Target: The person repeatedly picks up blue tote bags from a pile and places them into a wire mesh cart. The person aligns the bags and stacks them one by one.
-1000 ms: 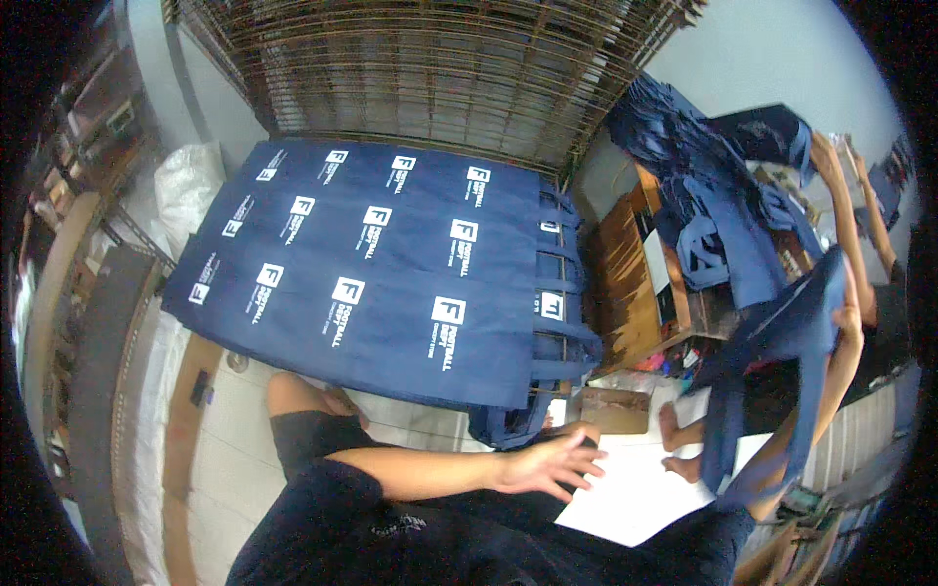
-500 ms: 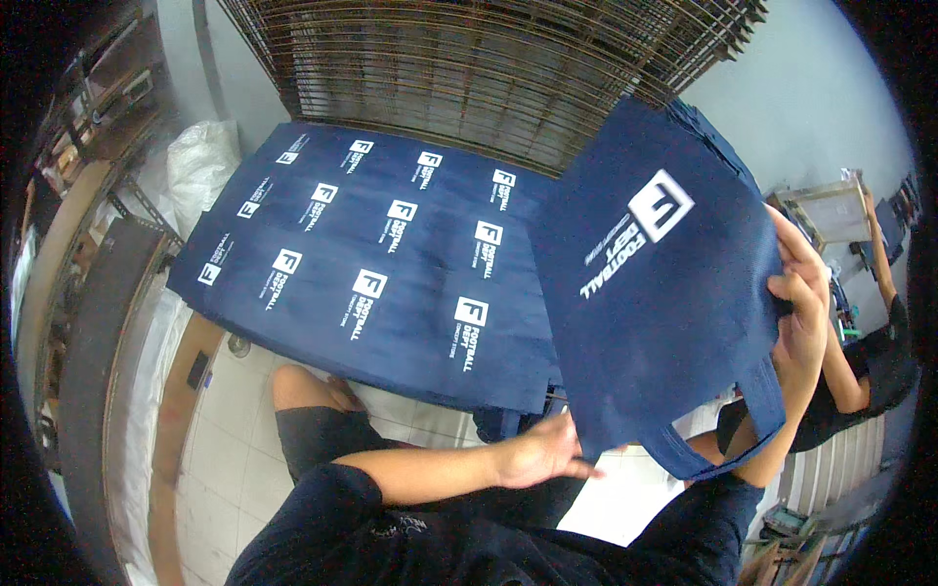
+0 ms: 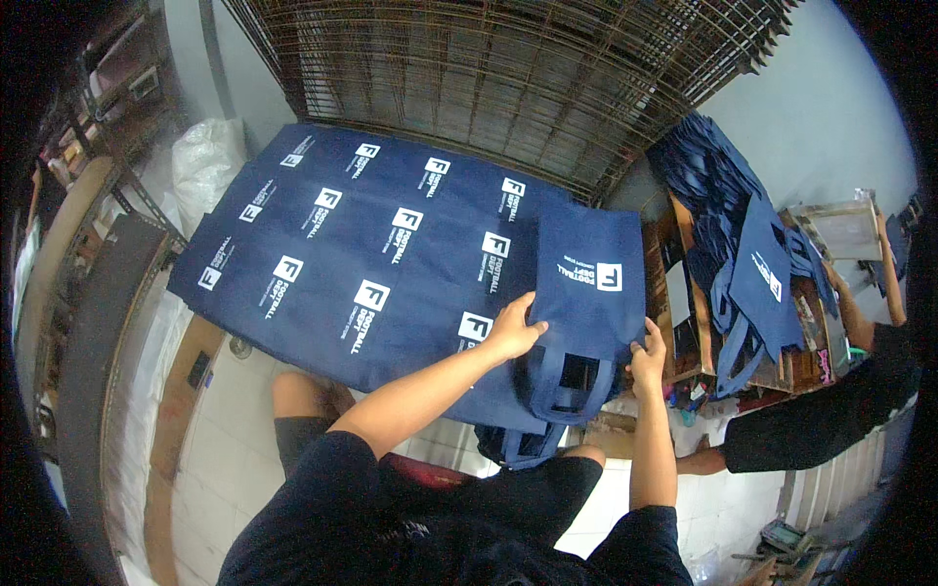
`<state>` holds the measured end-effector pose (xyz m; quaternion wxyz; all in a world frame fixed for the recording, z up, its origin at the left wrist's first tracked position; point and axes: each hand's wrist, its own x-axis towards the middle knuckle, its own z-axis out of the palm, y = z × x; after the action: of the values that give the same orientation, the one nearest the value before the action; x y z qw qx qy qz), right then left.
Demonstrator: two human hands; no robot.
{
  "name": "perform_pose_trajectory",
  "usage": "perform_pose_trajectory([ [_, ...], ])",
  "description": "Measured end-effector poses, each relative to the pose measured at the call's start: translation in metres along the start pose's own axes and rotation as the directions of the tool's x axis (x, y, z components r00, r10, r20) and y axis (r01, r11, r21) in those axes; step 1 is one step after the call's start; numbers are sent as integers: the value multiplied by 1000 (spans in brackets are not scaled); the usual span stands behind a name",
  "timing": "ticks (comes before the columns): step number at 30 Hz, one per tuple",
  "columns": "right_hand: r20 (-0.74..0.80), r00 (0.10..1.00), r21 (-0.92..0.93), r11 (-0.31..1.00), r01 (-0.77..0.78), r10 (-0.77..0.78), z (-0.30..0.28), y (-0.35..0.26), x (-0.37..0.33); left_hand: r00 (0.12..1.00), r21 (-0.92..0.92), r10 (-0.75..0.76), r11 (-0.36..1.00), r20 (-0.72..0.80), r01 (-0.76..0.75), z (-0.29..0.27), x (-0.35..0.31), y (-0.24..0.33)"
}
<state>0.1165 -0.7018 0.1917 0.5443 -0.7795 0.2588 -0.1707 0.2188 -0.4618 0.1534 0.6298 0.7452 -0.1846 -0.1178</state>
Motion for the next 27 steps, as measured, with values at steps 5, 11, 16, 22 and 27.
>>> perform_pose_trajectory([
  [5,-4,999,154,987,-44,45,34,26,59,996,-42,-56,998,-68,53,-11,57,-20],
  [11,-34,983,122,977,-178,183,64,53,135,995,-53,83,995,-63,-86,-53,0,24],
  [16,-45,983,79,981,-175,179,65,89,176,1000,213,-9,977,-30,15,-132,-156,17],
  [22,-5,984,56,982,-179,180,73,80,188,959,580,-100,778,-267,242,-200,-325,-52],
  [27,9,973,36,973,-230,230,80,70,178,979,769,-4,618,-206,164,-198,-350,-73],
])
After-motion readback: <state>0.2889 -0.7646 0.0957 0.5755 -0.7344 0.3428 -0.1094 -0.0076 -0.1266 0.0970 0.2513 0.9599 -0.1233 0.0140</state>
